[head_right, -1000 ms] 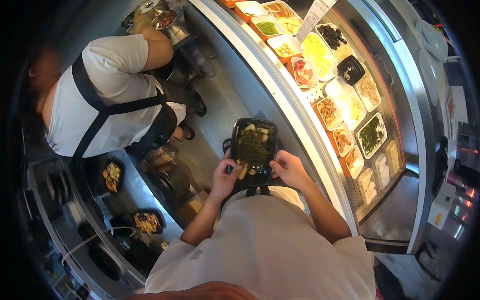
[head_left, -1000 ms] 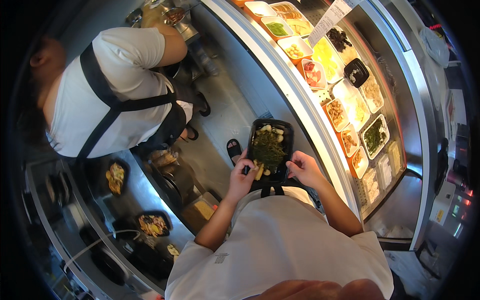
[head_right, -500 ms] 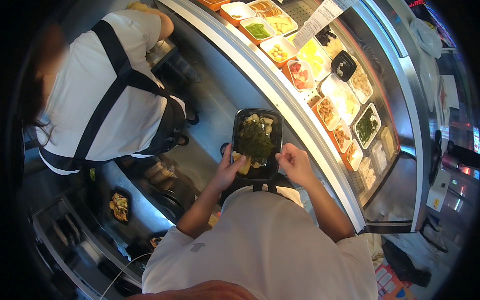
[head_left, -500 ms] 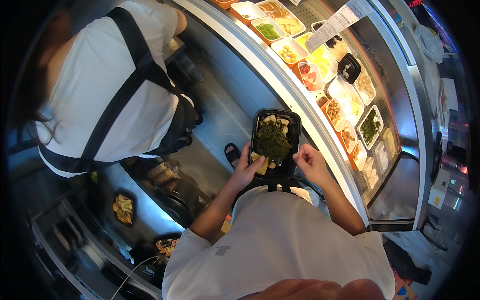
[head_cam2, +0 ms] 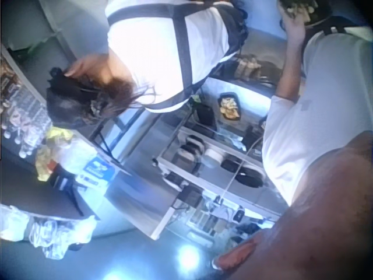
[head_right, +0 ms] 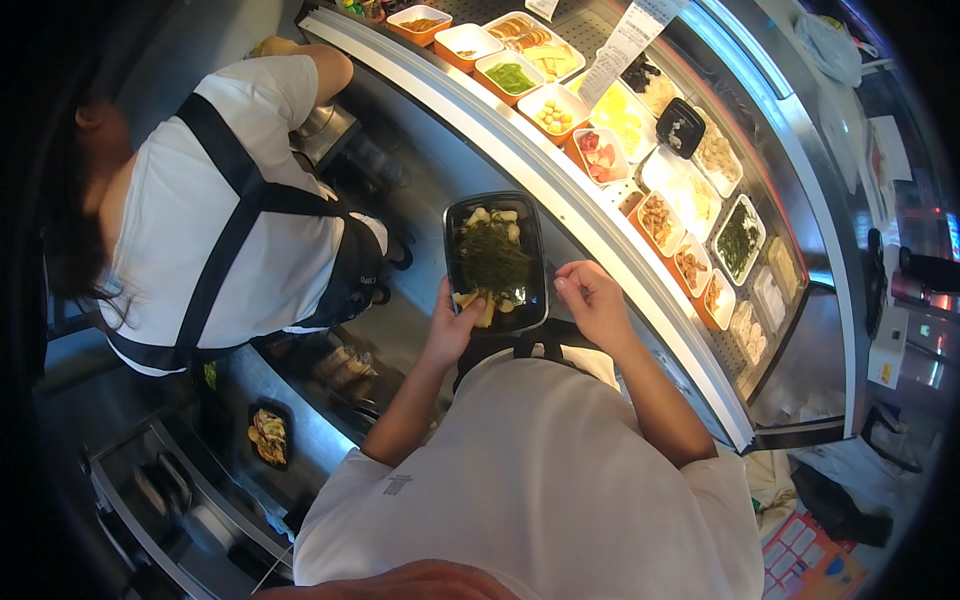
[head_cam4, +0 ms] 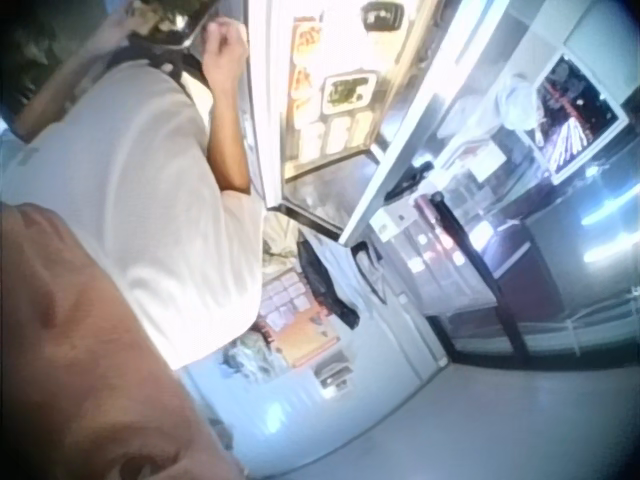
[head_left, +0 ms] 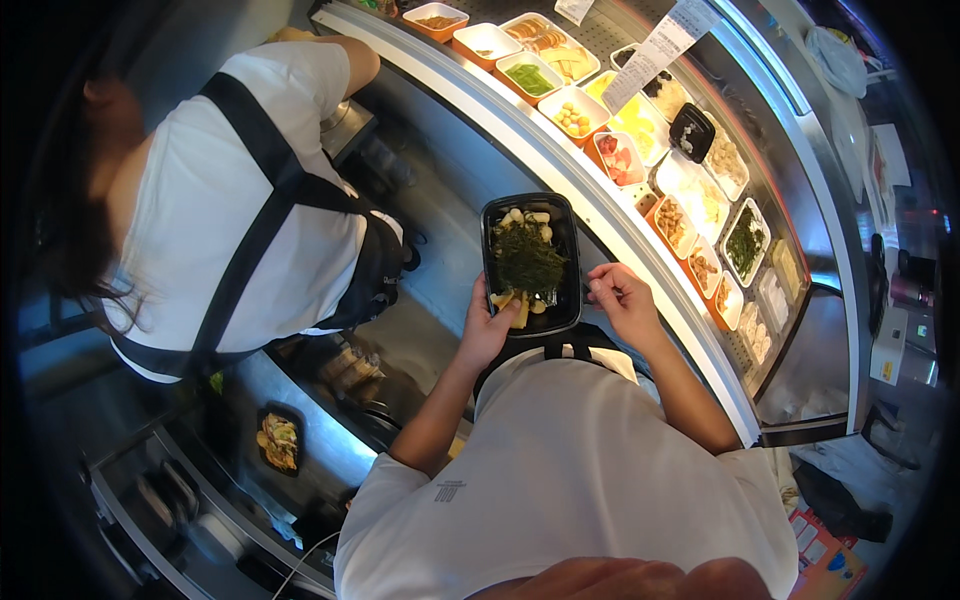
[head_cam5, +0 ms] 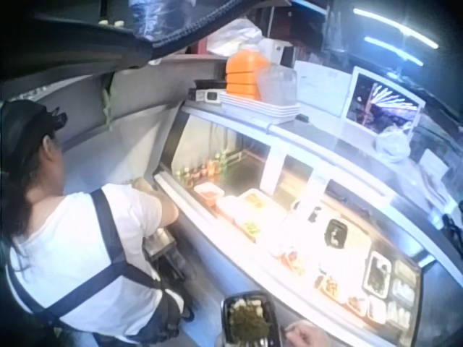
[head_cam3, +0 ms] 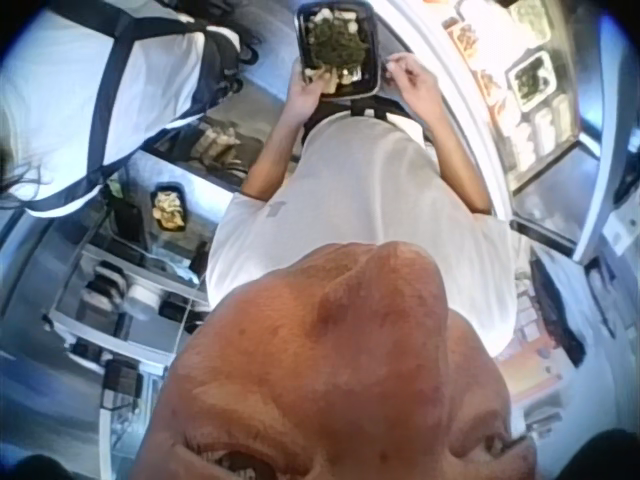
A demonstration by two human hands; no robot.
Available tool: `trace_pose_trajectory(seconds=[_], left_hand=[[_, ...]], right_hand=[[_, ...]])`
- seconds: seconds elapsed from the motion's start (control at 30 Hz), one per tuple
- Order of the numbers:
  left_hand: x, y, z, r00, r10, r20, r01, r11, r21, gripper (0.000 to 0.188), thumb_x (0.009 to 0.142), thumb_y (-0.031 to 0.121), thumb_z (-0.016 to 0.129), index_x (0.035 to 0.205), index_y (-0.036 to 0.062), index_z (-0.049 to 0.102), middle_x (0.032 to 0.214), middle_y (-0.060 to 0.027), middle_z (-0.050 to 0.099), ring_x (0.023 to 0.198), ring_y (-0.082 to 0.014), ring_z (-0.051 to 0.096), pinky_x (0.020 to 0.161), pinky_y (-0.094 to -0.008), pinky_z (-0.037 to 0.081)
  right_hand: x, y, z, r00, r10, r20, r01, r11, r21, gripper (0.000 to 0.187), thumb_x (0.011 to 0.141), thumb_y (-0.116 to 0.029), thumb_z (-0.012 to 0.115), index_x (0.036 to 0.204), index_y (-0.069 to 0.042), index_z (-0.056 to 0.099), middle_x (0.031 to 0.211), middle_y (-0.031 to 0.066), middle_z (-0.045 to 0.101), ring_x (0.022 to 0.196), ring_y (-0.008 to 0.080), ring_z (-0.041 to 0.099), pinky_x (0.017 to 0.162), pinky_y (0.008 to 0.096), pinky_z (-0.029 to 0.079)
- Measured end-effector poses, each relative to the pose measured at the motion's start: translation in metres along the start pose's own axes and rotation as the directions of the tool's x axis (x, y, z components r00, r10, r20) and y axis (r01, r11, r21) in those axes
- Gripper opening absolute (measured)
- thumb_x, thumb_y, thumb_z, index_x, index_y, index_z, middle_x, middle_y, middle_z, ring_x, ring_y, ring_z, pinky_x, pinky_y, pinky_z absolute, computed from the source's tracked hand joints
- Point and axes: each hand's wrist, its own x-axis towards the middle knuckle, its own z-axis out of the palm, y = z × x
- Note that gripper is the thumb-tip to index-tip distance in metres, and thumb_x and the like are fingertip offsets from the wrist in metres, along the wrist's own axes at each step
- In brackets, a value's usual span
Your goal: The person stirs a large pot of liquid, then moves to a refrigerated display case to assemble a meal. They place various ingredients, including meat, vegetables, and sliced ham, into a black plastic container.
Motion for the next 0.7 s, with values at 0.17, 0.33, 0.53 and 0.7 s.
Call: trace_pose_trajectory(seconds=[0.17, 0.33, 0.53, 0.7], left_hand=[[0.015, -0.004, 0.001, 0.998, -0.017, -0.057, 0.019, 0.999, 0.033, 0.059, 0.095, -0.003, 0.062, 0.148, 0.003, 0.036, 0.128, -0.0068, 0.06, 0.114, -0.0149, 0.058, 0.101, -0.0303, 0.047], [0.023, -0.013, 0.012, 0.991, -0.011, -0.13, 0.007, 0.999, -0.033, 0.056, 0.093, -0.002, 0.067, 0.143, 0.004, 0.041, 0.122, -0.0072, 0.062, 0.109, -0.0155, 0.061, 0.095, -0.0299, 0.051], [0.024, -0.015, 0.034, 0.97, -0.048, -0.238, 0.056, 0.998, 0.026, 0.055, 0.091, -0.006, 0.068, 0.14, 0.0046, 0.045, 0.123, -0.0076, 0.063, 0.109, -0.0162, 0.062, 0.096, -0.0311, 0.051], [0.034, -0.008, 0.076, 0.945, -0.082, -0.317, 0.07, 0.996, -0.05, 0.057, 0.09, -0.011, 0.064, 0.141, 0.0057, 0.044, 0.128, -0.0089, 0.061, 0.115, -0.0189, 0.061, 0.102, -0.0348, 0.05]], right_hand=[[0.0, -0.004, -0.01, 0.999, -0.014, 0.041, 0.02, 0.988, -0.151, 0.016, 0.094, -0.01, 0.073, 0.106, -0.003, 0.065, 0.095, 0.0035, 0.063, 0.08, 0.0081, 0.061, 0.07, 0.0244, 0.053], [0.021, 0.004, -0.045, 1.0, -0.005, -0.007, 0.004, 0.982, -0.191, 0.018, 0.094, -0.012, 0.075, 0.108, -0.004, 0.066, 0.082, -0.0009, 0.065, 0.071, 0.0075, 0.059, 0.069, 0.0239, 0.052], [0.1, 0.067, -0.137, 0.985, -0.043, -0.167, -0.015, 0.943, -0.334, 0.025, 0.089, -0.013, 0.076, 0.109, -0.001, 0.067, 0.088, 0.0087, 0.072, 0.077, 0.0173, 0.068, 0.074, 0.0328, 0.056], [0.219, 0.138, -0.189, 0.981, 0.021, -0.193, -0.11, 0.877, -0.468, 0.03, 0.088, -0.01, 0.07, 0.117, -0.001, 0.066, 0.101, 0.0171, 0.074, 0.094, 0.0302, 0.072, 0.086, 0.0395, 0.056]])
